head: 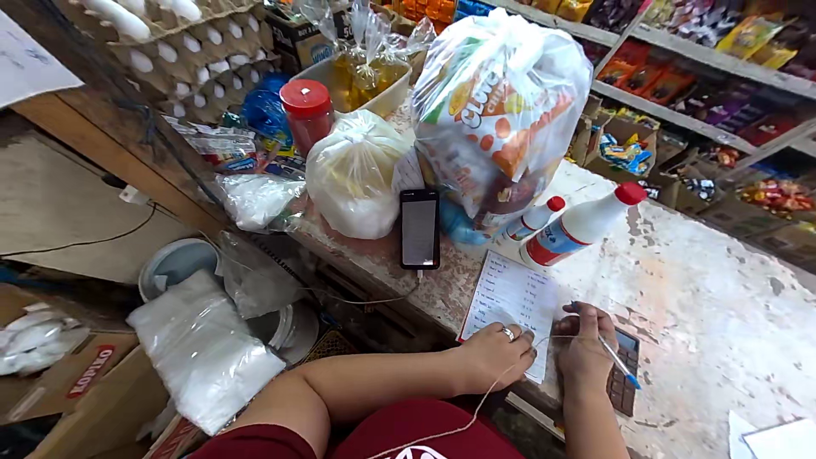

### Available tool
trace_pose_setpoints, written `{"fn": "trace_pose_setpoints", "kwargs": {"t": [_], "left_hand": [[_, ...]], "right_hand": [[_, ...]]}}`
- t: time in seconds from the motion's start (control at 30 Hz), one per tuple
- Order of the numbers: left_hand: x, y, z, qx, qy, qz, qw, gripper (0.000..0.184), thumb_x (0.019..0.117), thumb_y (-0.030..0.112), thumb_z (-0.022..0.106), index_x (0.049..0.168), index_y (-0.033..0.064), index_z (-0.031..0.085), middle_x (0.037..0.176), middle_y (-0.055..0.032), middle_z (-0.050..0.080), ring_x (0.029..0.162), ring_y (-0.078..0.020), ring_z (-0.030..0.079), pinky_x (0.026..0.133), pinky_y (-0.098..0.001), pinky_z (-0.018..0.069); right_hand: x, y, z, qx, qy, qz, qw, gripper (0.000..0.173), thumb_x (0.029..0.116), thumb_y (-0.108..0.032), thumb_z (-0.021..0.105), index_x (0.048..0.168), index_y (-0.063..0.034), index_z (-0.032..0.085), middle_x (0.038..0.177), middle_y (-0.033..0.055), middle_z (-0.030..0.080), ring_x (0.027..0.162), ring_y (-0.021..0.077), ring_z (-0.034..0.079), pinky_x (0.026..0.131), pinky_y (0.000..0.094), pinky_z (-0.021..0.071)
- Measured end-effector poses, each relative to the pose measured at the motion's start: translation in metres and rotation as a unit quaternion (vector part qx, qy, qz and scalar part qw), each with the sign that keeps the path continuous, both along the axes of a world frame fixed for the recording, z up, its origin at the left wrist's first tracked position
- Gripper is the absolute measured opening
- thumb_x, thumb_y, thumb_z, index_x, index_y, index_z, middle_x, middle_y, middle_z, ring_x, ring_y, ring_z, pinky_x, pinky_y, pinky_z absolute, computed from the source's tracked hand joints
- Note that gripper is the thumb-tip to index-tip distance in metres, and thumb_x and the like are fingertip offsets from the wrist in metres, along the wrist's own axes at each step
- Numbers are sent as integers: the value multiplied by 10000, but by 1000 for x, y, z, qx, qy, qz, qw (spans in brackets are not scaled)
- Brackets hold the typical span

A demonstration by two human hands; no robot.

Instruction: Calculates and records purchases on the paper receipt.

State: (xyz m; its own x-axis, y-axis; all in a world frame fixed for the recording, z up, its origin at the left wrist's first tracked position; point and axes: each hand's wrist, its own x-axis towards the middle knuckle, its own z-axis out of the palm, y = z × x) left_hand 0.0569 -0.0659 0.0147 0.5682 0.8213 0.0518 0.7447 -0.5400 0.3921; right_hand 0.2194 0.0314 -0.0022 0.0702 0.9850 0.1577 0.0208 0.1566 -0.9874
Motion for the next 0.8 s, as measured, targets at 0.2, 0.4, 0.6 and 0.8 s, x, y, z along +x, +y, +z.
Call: {"fn": "trace_pose_setpoints", "kwargs": {"t": [0.2,0.4,0.6,0.8], "left_hand": [[7,-3,-8,33,-9,15,999,467,1081,314,474,1403,-12,562,1509,-216,511,1378,-381,507,1064,-504,450],[1,-5,-12,60,-47,23,997,387,1031,288,568,1290,12,648,1407,-173,603,1322,-353,550,1014,-523,464],[-15,-11,16,-135,-15,171,976,821,940,566,630,1587,133,368,1696,-212,163,1555,-496,61,1141,-793,95],[-14,-10,14,-140,-14,152,978,783,976,560,582,1588,124,361,1696,-209,167,1546,-506,99,1162,-753,153]], "right_hand": [[1,0,-3,20,-11,16,1000,198,1078,-91,408,986,-64,581,805,-53,664,560,9,581,548,163,527],[2,0,-4,24,-11,23,999,173,1060,-73,439,978,-72,591,795,-63,667,558,4,582,551,161,529],[2,0,-4,36,-9,31,999,155,1041,-56,467,966,-69,602,812,-64,674,591,0,595,574,155,529],[4,-1,-5,35,-32,32,998,126,1033,-63,480,985,-51,597,815,-50,660,591,9,588,567,166,528]]}}
